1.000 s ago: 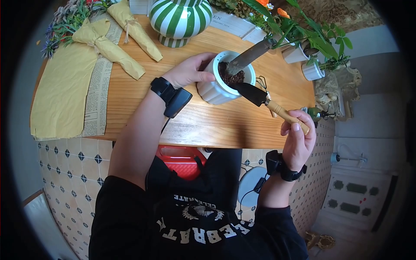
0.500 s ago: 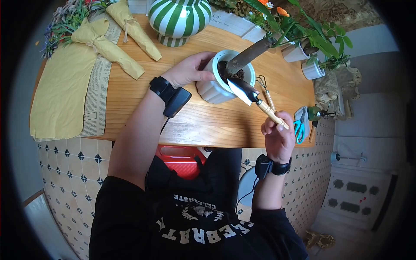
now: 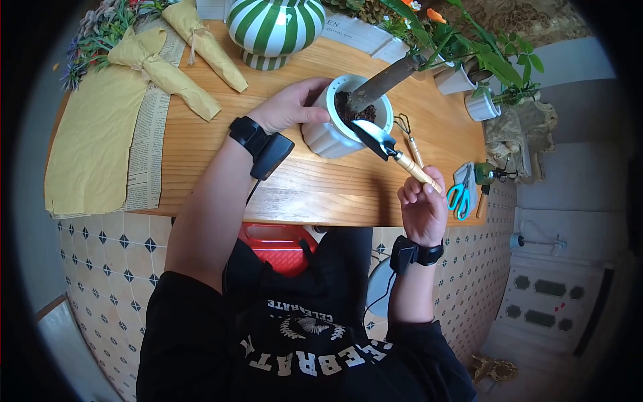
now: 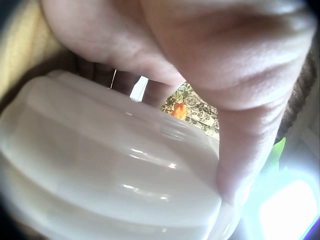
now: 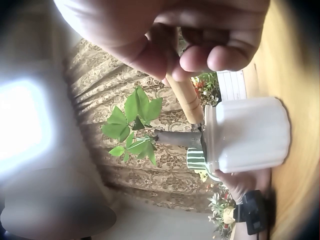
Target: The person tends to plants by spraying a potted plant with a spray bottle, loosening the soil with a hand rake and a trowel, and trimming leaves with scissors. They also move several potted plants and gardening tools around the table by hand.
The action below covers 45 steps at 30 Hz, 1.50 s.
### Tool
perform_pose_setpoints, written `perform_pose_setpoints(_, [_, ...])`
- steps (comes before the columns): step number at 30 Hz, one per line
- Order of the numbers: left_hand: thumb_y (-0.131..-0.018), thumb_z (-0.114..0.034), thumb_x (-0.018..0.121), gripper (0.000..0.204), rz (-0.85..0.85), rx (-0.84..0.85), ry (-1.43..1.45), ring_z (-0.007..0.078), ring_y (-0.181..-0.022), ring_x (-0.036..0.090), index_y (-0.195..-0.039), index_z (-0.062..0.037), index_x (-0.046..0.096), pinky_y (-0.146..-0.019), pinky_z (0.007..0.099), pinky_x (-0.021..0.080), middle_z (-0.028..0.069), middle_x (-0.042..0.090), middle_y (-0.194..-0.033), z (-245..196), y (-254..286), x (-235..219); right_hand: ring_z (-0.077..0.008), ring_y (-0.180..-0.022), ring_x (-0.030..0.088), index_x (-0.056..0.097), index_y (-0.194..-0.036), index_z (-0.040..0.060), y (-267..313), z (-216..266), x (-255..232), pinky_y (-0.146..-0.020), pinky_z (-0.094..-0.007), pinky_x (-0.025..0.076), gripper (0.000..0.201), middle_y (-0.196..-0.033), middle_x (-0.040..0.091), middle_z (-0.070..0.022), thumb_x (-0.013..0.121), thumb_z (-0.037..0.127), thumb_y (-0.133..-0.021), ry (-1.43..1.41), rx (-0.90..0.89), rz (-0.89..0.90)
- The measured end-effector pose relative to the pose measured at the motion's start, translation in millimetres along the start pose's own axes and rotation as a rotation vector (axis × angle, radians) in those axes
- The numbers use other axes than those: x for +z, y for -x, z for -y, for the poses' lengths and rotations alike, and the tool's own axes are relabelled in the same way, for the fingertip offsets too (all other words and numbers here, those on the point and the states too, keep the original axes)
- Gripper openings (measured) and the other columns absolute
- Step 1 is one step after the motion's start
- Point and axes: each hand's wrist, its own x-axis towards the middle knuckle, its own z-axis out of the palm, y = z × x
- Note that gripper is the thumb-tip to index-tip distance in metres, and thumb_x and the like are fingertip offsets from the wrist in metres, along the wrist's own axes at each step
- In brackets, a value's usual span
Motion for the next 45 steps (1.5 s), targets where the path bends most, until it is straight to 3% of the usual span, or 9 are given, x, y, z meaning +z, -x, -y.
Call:
perform_pose_setpoints(9, [-0.071, -0.049, 0.075, 0.093, 0.015, 0.109, 0.027, 0.0223, -0.124, 0.042, -0.136, 0.0027, 0.034, -0.106, 0.0339, 0.031, 0.0138, 0.047, -0.131, 1, 0, 2, -0.0146, -0.069, 0.047, 0.053, -0.11, 0.0039, 2, -6, 8, -0.064, -0.0296, 0.041, 0.023, -0.078, 0.051, -0.0052, 0.056, 0.008, -0.088, 0.159, -0.11, 0.039])
perform_pose_setpoints(12, [-0.063, -0.063, 0.073, 0.111, 0.004, 0.11, 0.009, 0.0242, -0.128, 0.038, -0.138, 0.0047, 0.029, -0.109, 0.0372, 0.027, 0.0158, 0.041, -0.136, -4, -2, 6, -0.0151, -0.071, 0.048, 0.053, -0.111, 0.0027, 4, -7, 13, -0.065, -0.0304, 0.041, 0.025, -0.08, 0.053, -0.0061, 0.058, 0.008, -0.087, 0.231, -0.161, 0.11])
perform_pose_setpoints(17, [-0.067, -0.062, 0.071, 0.107, 0.038, 0.142, 0.058, 0.0236, -0.129, 0.037, -0.138, 0.0044, 0.029, -0.109, 0.0371, 0.027, 0.0152, 0.04, -0.138, -3, -2, 4, -0.0165, -0.073, 0.051, 0.052, -0.112, 0.0014, 3, -14, 22, -0.067, -0.0312, 0.042, 0.027, -0.081, 0.055, -0.0074, 0.059, 0.009, -0.087, 0.297, -0.16, 0.158])
perform_pose_setpoints(20, [-0.076, -0.041, 0.073, 0.087, 0.098, 0.186, 0.162, 0.0224, -0.126, 0.04, -0.138, 0.0036, 0.03, -0.107, 0.0342, 0.03, 0.0148, 0.044, -0.134, 7, -5, -2, -0.0168, -0.074, 0.052, 0.052, -0.113, 0.0015, 0, -17, 24, -0.067, -0.0309, 0.043, 0.028, -0.082, 0.056, -0.008, 0.059, 0.009, -0.088, 0.223, -0.119, 0.166])
perform_pose_setpoints(21, [-0.075, -0.04, 0.074, 0.088, 0.093, 0.175, 0.182, 0.0225, -0.126, 0.04, -0.138, 0.0035, 0.03, -0.107, 0.034, 0.03, 0.015, 0.044, -0.134, 11, -5, -4, -0.0168, -0.074, 0.052, 0.052, -0.114, 0.0016, -1, -19, 25, -0.068, -0.0308, 0.043, 0.028, -0.083, 0.056, -0.008, 0.059, 0.01, -0.088, 0.204, -0.112, 0.16])
perform_pose_setpoints(36, [-0.071, -0.045, 0.076, 0.094, 0.099, 0.136, 0.223, 0.0222, -0.126, 0.04, -0.138, 0.0025, 0.031, -0.107, 0.0339, 0.029, 0.0146, 0.045, -0.134, 4, -3, -2, -0.0151, -0.073, 0.052, 0.051, -0.115, 0.0026, -4, -29, 27, -0.066, -0.0299, 0.043, 0.028, -0.085, 0.057, -0.0074, 0.057, 0.01, -0.089, 0.089, -0.077, 0.151])
perform_pose_setpoints(39, [-0.067, -0.06, 0.072, 0.107, 0.071, 0.095, 0.085, 0.0242, -0.129, 0.037, -0.139, 0.0044, 0.027, -0.108, 0.0377, 0.028, 0.016, 0.039, -0.138, 0, -4, 0, -0.0153, -0.073, 0.052, 0.051, -0.115, 0.0026, -5, -24, 25, -0.066, -0.0301, 0.043, 0.028, -0.084, 0.057, -0.0071, 0.057, 0.01, -0.089, 0.078, -0.104, 0.145])
perform_pose_setpoints(42, [-0.074, -0.04, 0.076, 0.089, 0.083, 0.117, 0.186, 0.0218, -0.126, 0.04, -0.138, 0.0024, 0.032, -0.107, 0.0338, 0.029, 0.0142, 0.045, -0.133, 1, -3, -1, -0.0154, -0.073, 0.052, 0.051, -0.115, 0.0024, -5, -14, 23, -0.066, -0.0303, 0.043, 0.028, -0.083, 0.056, -0.0069, 0.056, 0.01, -0.089, 0.049, -0.144, 0.136])
perform_pose_setpoints(45, [-0.074, -0.039, 0.075, 0.088, 0.07, 0.118, 0.181, 0.022, -0.126, 0.041, -0.138, 0.0025, 0.032, -0.107, 0.0338, 0.03, 0.0148, 0.045, -0.133, 1, -2, 1, -0.0155, -0.072, 0.051, 0.05, -0.116, 0.0024, -6, -12, 19, -0.066, -0.0301, 0.042, 0.029, -0.083, 0.056, -0.007, 0.056, 0.01, -0.089, 0.07, -0.146, 0.106])
